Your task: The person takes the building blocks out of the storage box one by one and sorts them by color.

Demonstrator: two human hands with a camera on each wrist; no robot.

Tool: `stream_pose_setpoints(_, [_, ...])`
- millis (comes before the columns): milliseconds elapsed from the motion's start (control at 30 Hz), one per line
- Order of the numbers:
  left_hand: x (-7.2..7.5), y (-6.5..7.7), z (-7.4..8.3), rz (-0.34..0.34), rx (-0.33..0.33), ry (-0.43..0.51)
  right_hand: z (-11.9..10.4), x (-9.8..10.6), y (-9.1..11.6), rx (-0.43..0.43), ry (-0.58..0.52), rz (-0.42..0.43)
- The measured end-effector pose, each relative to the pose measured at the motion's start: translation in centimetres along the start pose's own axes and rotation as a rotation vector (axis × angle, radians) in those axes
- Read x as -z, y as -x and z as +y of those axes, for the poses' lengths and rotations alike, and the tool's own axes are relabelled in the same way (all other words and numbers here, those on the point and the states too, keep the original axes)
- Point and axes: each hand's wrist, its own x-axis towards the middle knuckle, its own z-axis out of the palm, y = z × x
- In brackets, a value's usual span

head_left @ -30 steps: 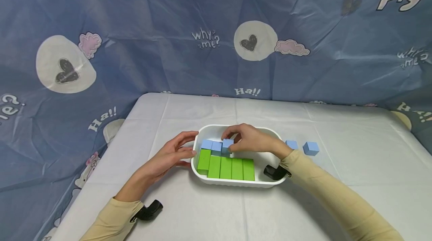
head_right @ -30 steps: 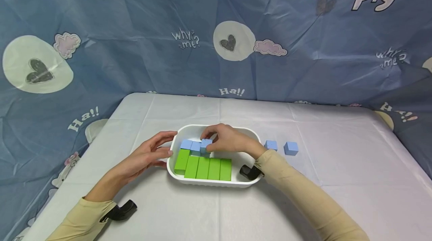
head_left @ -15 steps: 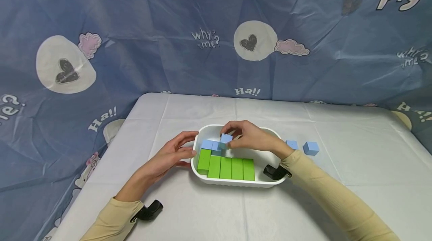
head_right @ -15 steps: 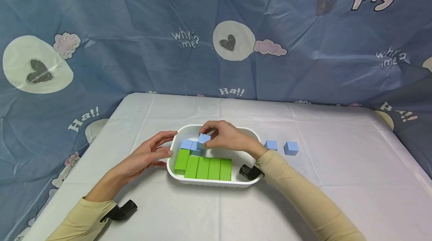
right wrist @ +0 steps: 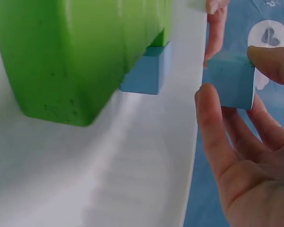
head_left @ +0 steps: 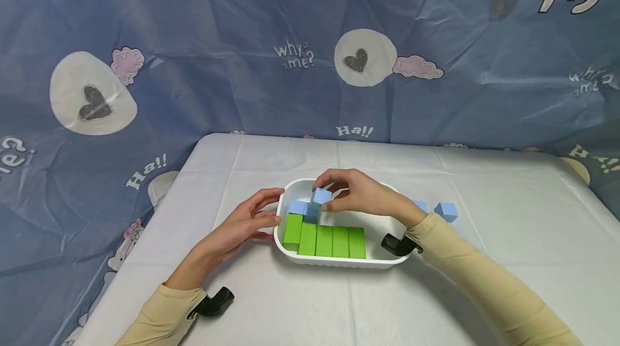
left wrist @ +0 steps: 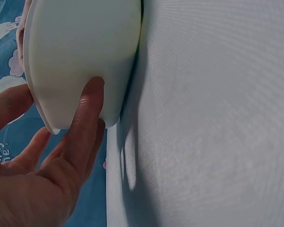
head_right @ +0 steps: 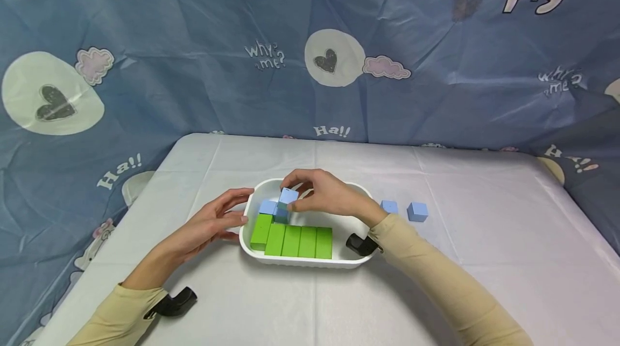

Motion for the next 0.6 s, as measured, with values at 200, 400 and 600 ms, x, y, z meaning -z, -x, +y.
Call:
stream_pose_setpoints(200, [0.0,0.0,-0.1,-0.004,-0.002,-0.002,-0.8,0.2,0.4,0.027,-0.024,0.023])
stream_pose_setpoints(400, [0.0,0.1,-0.1,0.001,-0.005,0.009,-1.9,0.5,0.9,0.05,-0.013,0.053])
stream_pose_setpoints(600, [0.0,0.0,0.0,0.0,-0.009,0.01,-2.9,0.7,1.8,0.041,0.053,0.108])
